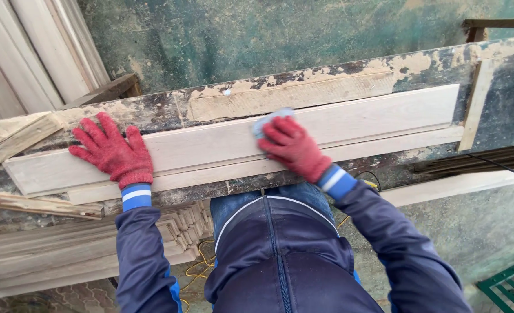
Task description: Sanding wooden planks using an electric orbital sander and manual sandpaper.
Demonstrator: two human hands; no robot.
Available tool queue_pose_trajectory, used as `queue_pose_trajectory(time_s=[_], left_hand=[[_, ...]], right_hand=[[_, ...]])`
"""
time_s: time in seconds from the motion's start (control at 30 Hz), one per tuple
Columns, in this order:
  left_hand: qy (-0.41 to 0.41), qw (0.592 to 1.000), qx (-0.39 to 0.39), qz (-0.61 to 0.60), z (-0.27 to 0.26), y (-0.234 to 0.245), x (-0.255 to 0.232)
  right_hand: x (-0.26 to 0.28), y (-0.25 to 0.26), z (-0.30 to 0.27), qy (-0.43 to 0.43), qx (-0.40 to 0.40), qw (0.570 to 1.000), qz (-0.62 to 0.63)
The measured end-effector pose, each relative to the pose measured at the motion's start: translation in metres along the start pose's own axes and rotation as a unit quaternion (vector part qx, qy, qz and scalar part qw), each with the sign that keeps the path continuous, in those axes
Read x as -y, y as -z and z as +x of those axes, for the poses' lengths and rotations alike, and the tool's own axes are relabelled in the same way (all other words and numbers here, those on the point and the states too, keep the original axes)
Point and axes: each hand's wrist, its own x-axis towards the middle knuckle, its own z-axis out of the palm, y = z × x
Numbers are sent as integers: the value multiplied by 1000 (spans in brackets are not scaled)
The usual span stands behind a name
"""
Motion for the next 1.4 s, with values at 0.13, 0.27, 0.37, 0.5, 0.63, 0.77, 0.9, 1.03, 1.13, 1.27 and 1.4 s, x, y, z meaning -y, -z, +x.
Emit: queue_pose_trajectory(time_s=[0.13,0.27,0.37,0.5,0.63,0.77,0.9,1.03,1.13,1.27,1.4], left_hand=[[55,996,31,61,-2,2,-5],[109,990,56,65,2,3,-4],[123,992,3,31,-4,-8,9],[273,959,43,55,-25,17,90],[354,932,77,-22,-63,-1,191],[224,975,1,-11,-77,-19,211],[161,970,-181,40,-80,-36,208],[169,949,-263,27,-74,-38,204],[184,928,-323,2,-69,-40,205],[167,928,-331,-37,-72,-31,202],[166,934,-314,-31,-74,-29,201]], right_hand=[[72,-64,78,161,-8,986,52],[63,-34,85,209,-34,977,28],[19,16,54,214,-12,977,-21],[-9,42,40,244,45,967,-50],[14,20,76,288,68,953,-71],[101,-16,167,370,49,928,1],[197,-81,254,417,25,908,38],[279,-148,314,423,7,903,77],[329,-173,349,418,-3,906,60],[345,-183,360,409,3,912,29],[306,-150,330,408,16,912,42]])
